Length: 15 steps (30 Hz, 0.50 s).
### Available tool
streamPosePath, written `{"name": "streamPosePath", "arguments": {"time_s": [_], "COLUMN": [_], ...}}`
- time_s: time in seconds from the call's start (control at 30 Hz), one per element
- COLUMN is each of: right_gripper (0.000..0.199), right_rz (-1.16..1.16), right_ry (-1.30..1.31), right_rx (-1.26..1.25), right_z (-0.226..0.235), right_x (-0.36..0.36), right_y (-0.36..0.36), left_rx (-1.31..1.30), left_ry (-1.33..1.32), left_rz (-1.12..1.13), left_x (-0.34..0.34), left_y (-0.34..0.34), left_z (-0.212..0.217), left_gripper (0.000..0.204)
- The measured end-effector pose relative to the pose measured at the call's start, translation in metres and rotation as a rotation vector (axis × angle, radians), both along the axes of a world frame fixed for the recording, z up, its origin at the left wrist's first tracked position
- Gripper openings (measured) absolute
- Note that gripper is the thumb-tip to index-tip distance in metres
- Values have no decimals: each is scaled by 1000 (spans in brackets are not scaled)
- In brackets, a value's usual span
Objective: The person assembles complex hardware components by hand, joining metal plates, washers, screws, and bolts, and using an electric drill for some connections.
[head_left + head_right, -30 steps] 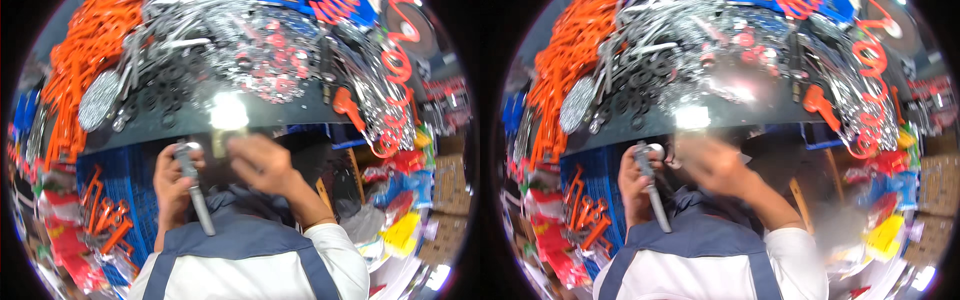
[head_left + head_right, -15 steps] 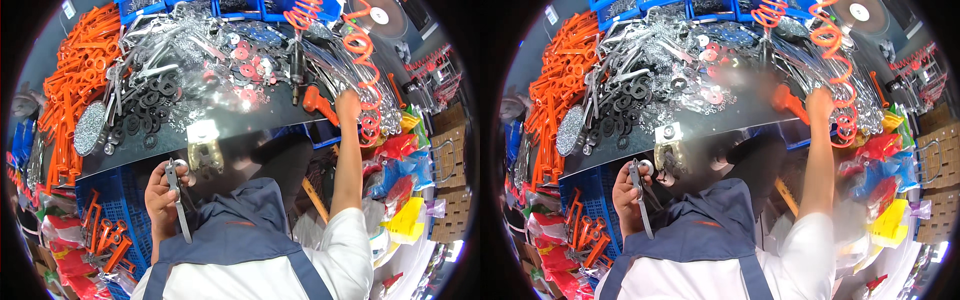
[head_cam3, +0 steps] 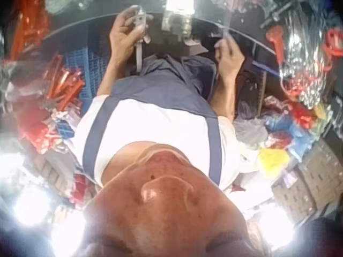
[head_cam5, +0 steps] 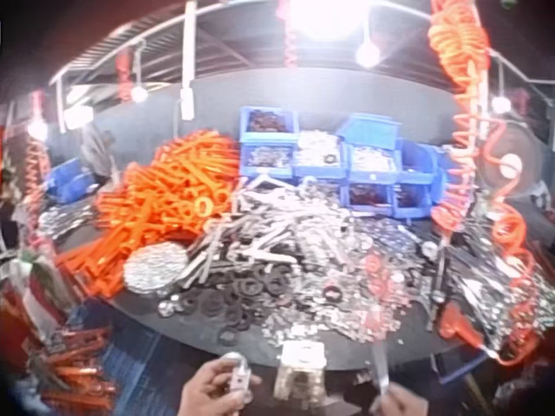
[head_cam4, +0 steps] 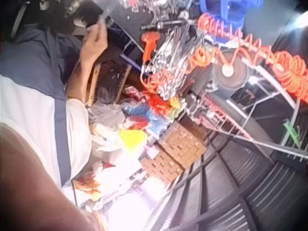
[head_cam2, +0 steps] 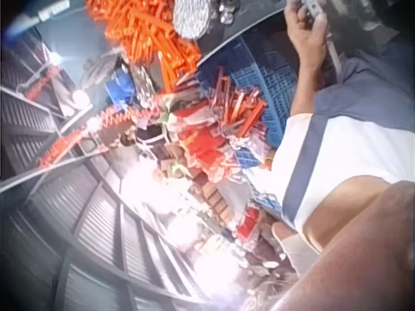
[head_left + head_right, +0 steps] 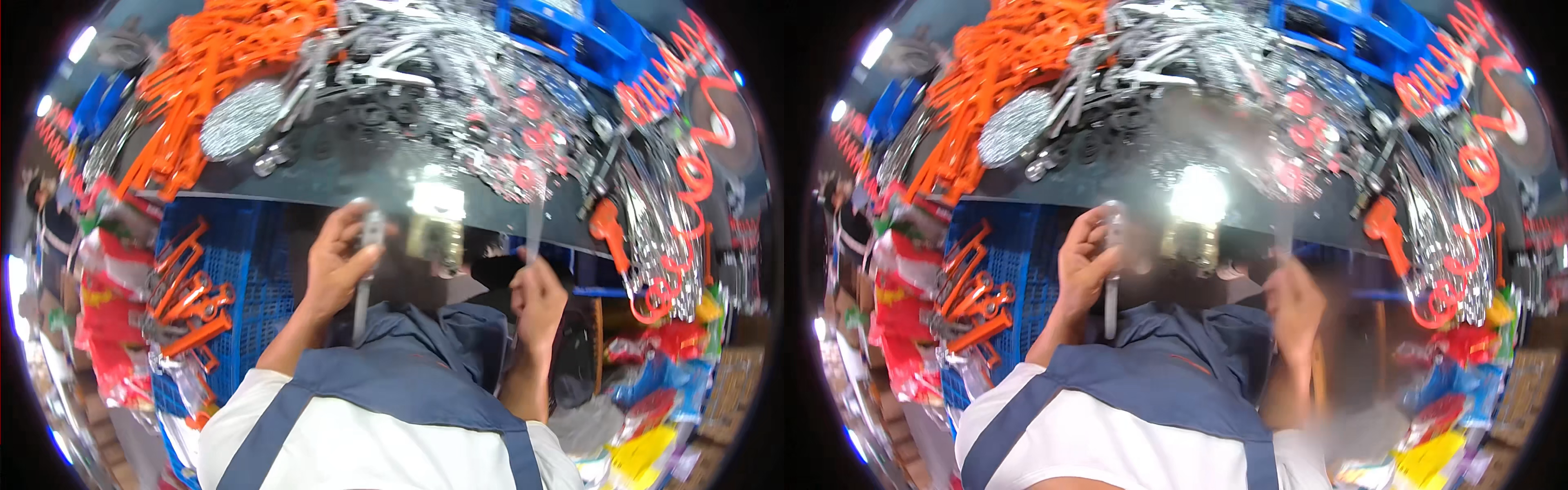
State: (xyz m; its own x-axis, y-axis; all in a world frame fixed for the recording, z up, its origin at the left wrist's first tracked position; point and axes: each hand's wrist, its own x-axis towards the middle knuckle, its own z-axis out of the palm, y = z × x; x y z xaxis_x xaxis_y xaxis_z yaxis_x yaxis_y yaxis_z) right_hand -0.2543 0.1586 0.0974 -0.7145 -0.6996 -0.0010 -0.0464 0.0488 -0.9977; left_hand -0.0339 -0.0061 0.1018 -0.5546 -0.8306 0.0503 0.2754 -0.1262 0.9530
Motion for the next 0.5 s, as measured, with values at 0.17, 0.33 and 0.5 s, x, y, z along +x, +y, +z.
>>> {"name": "streamPosePath", "arguments": {"time_s": [0.17,0.33,0.5], "right_gripper": [48,59,56], "right_rz": [651,775,695], "right_ry": [650,879,1351], "right_rx": [-1,90,131], "right_z": [32,41,25], "right_x": [38,38,50], "right_y": [-17,-32,-34], "left_rx": [-34,-23,-931], "left_ry": [-24,-98,-749], "left_rz": [108,171,368], "left_x": [27,43,44], "left_y": [-2,-4,-13], "left_z": [-5,-12,-19], "left_gripper": [51,48,45]}}
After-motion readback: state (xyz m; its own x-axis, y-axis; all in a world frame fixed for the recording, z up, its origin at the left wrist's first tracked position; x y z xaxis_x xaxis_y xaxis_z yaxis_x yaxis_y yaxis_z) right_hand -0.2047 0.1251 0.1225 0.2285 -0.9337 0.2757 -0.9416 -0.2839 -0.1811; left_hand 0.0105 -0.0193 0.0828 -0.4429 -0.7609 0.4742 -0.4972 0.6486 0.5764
